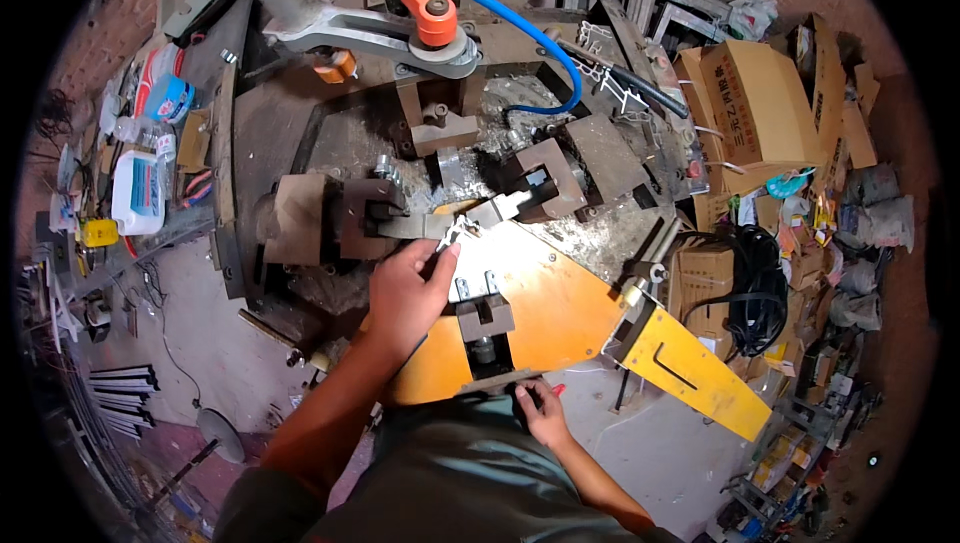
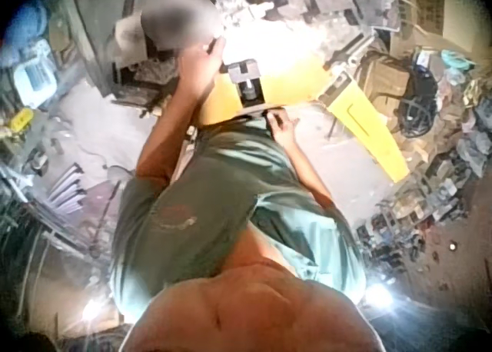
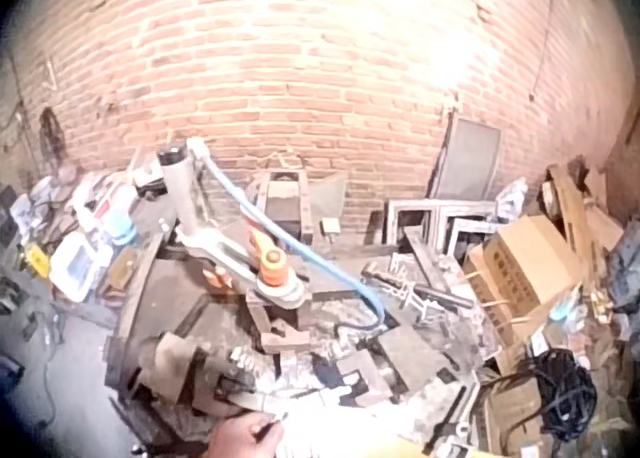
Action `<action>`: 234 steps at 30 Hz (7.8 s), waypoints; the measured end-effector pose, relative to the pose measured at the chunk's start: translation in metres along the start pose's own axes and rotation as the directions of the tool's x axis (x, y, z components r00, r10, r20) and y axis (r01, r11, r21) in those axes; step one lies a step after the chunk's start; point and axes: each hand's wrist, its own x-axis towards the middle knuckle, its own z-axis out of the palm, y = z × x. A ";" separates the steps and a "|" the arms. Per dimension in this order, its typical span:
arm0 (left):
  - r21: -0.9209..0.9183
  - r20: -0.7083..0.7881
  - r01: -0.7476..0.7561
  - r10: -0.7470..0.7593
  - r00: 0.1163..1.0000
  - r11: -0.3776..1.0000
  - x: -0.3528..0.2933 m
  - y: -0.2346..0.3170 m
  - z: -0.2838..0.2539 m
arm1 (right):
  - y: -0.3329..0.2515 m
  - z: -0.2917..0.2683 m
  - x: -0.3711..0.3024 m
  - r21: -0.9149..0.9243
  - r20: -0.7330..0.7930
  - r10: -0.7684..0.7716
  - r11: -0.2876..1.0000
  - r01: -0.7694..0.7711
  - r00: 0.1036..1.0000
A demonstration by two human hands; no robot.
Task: The person assembles a metal frame by placing aluminum extrusion pieces into a corner-joining machine, using a hex key to tighten internal fasteners, and pressing buttons on the machine to operate the pneumatic clamps.
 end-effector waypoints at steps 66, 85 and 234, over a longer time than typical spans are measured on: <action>0.075 0.063 0.027 -0.032 0.997 0.997 0.004 0.029 -0.006 | 0.040 0.051 -0.001 0.722 0.646 0.360 -0.001 -0.692 0.673; -0.071 -0.027 -0.119 0.117 0.993 0.990 -0.003 0.003 0.002 | 0.049 0.048 0.016 0.684 0.721 -0.013 0.177 -0.708 0.693; 0.161 0.080 -0.139 0.127 0.989 0.977 0.013 -0.011 0.000 | 0.002 0.061 0.001 0.261 0.150 0.241 0.926 -0.274 0.959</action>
